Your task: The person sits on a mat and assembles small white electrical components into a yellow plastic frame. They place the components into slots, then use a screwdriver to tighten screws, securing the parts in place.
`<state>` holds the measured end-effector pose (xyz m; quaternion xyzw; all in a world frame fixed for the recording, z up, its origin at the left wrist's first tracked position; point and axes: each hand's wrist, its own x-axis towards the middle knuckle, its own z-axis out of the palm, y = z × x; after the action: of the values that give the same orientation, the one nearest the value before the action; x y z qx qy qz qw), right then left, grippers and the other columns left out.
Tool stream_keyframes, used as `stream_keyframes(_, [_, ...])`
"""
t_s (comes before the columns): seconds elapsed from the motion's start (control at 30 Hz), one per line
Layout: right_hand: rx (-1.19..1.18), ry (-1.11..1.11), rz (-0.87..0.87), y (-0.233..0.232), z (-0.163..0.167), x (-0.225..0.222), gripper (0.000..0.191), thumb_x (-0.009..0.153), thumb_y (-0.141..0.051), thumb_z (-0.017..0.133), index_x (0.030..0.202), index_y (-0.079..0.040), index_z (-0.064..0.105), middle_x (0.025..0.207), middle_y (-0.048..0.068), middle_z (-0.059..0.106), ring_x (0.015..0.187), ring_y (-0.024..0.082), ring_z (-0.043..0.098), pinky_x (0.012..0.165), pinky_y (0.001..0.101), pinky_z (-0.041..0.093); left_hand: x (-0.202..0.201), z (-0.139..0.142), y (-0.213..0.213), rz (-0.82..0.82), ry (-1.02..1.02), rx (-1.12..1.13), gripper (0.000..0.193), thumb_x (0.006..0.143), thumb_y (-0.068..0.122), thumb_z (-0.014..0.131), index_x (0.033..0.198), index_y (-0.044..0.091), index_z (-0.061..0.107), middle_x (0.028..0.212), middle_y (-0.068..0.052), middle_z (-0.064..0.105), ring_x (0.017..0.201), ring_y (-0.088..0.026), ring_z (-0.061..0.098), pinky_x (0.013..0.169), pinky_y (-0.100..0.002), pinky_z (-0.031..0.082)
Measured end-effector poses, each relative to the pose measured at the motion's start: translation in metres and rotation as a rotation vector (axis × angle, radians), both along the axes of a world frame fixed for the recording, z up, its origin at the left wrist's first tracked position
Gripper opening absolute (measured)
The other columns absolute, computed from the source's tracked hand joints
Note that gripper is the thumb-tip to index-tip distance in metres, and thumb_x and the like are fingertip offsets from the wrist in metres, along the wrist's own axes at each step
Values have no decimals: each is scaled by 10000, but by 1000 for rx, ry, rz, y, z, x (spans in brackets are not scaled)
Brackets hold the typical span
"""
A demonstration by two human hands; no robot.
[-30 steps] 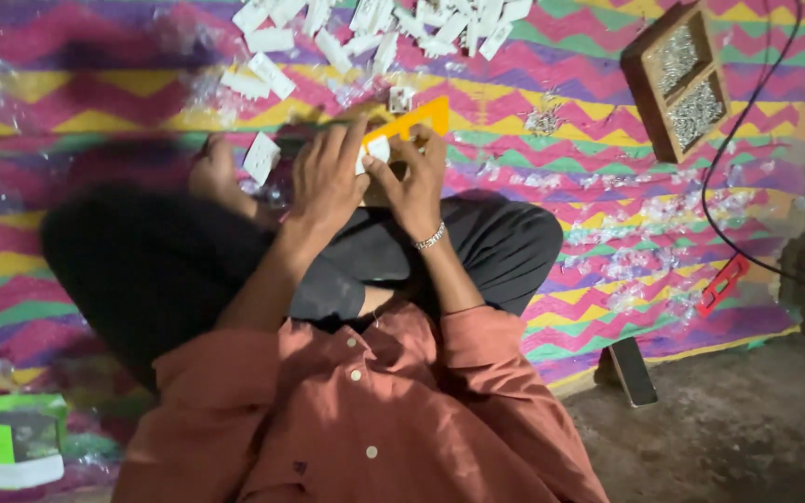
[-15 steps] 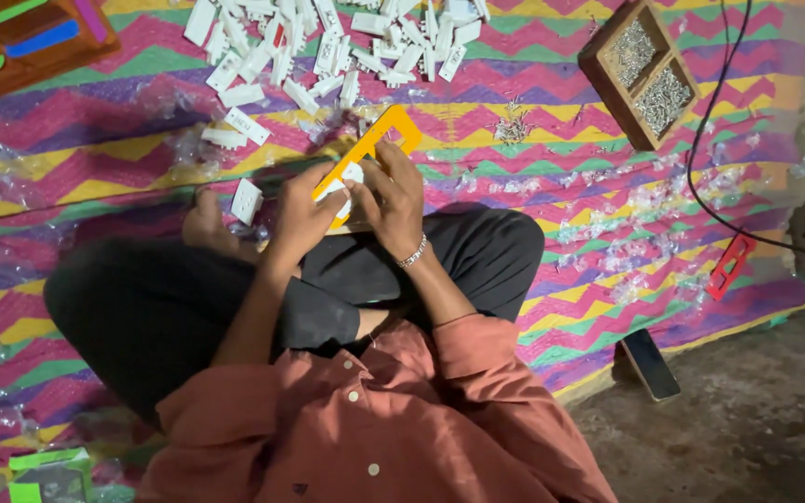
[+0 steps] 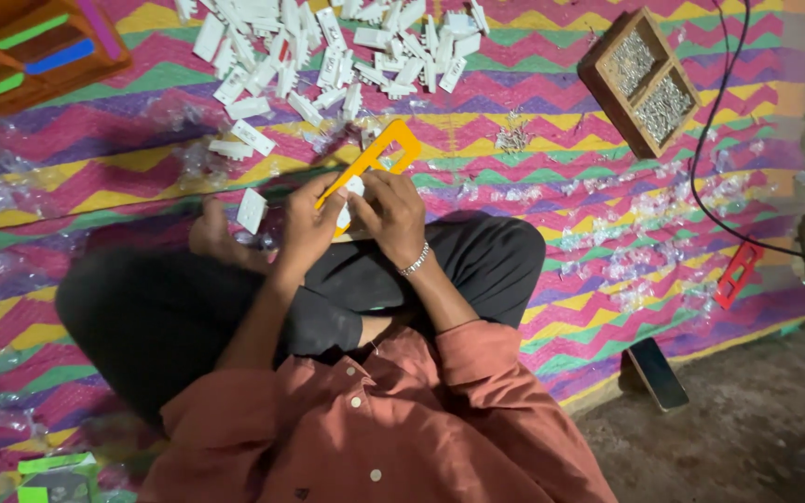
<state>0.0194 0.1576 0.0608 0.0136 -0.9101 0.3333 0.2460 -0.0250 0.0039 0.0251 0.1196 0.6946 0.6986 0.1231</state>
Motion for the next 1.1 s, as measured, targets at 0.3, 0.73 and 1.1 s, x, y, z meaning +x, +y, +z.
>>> stream_keyframes(0.3, [-86, -94, 65, 1, 8, -4, 309, 837, -122, 831, 1094, -12, 697, 875, 112, 681, 786, 290, 650, 717, 384, 519, 2, -5, -2, 27, 125, -182, 273, 1016, 154, 627, 1200, -40, 682, 1050, -207, 741, 962, -299, 743, 821, -370, 556])
stream_keyframes(0.73, [-104, -33, -77, 6, 10, -3, 232, 933, -90, 748, 1147, -20, 692, 1099, 138, 701, 1036, 291, 649, 920, 395, 512, -2, -23, -2, 46, 14, 48, 340, 1029, 214, 645, 1234, -57, 648, 1110, -129, 720, 1009, -145, 657, 887, -309, 528])
stream_keyframes(1.1, [-1010, -332, -193, 44, -53, -13, 394, 1106, -349, 545, 1302, -9, 582, 1008, 55, 683, 882, 122, 608, 764, 298, 504, 1, -38, 1, -15, -162, 50, 333, 985, 119, 683, 1270, -53, 675, 1203, -148, 733, 1051, -138, 660, 921, -274, 516])
